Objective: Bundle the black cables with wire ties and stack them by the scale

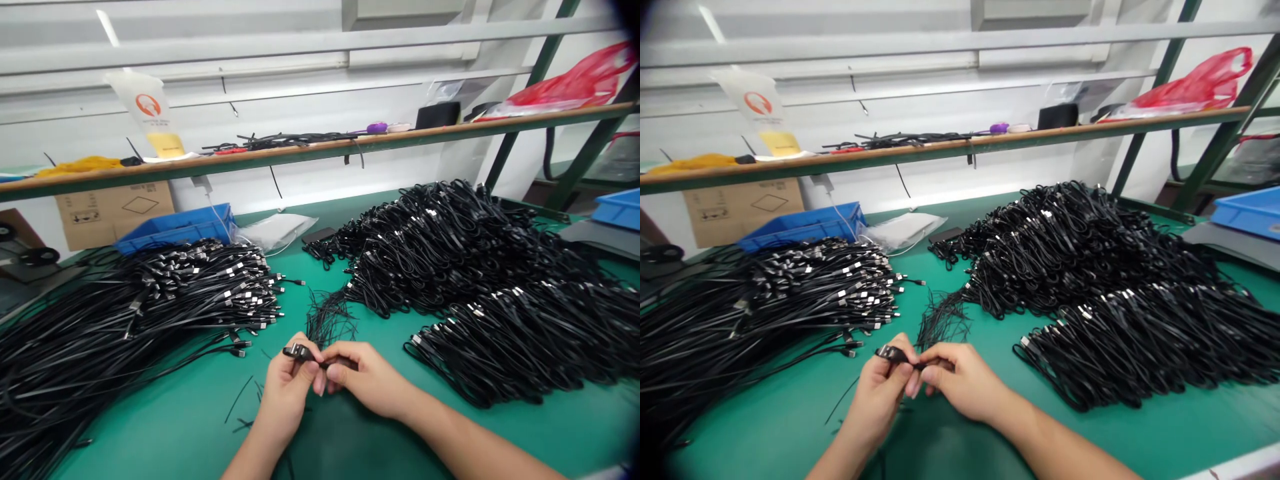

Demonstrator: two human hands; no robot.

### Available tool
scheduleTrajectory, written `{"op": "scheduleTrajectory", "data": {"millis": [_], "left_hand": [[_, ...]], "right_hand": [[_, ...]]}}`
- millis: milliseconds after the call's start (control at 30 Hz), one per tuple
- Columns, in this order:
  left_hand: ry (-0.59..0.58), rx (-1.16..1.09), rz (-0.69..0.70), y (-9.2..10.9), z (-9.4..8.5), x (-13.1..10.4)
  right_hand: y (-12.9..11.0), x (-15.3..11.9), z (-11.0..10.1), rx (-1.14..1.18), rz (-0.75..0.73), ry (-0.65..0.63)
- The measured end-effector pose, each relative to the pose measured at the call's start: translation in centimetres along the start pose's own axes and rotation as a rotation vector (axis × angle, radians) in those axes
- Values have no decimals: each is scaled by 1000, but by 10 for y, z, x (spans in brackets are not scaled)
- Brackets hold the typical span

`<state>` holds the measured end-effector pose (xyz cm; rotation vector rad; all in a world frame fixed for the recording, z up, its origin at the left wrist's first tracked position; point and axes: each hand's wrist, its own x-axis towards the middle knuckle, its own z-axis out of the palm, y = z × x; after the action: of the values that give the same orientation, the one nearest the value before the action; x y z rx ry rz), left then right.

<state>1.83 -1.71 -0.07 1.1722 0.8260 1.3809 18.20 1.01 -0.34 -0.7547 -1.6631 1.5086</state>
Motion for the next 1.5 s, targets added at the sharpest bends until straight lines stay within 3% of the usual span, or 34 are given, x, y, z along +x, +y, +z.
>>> {"op": "scheduleTrajectory", "data": {"millis": [100, 300, 367, 433, 533, 600, 700, 967, 1067, 1133, 1200, 1267, 1367, 1500], "left_hand": [[-40, -125, -49, 4, 0, 1], [-7, -167, -54, 14, 6, 2], [101, -26, 43, 17, 0, 3], [163, 250, 159, 19, -8, 5], [23, 663, 235, 21, -19, 9], [-90, 773, 226, 21, -22, 12], [-153, 787, 195, 19, -22, 13], [-129, 771, 227, 13, -23, 12], [-130, 949, 342, 12, -24, 12], [-56, 1038, 415, 14, -26, 13], [60, 1037, 461, 16, -29, 13], [144, 995, 474, 18, -30, 13], [176, 945, 440, 19, -30, 12], [170, 908, 420, 18, -27, 12]], "right_hand": [[-1, -3, 2, -15, 14, 63], [-5, -5, -6, -459, -257, 238], [-2, -5, -12, -576, -343, 254], [2, -5, -17, -694, -418, 234], [6, -6, -20, -845, -463, 165], [6, -7, -21, -907, -459, 126], [6, -8, -21, -968, -439, 109], [9, -6, -21, -948, -403, 96], [8, -2, -27, -734, -433, 183], [8, 1, -32, -622, -381, 322], [11, 4, -35, -663, -278, 405], [16, 5, -35, -842, -188, 347], [27, 6, -31, -1101, -97, 177], [38, 8, -24, -1179, -68, 131]]}}
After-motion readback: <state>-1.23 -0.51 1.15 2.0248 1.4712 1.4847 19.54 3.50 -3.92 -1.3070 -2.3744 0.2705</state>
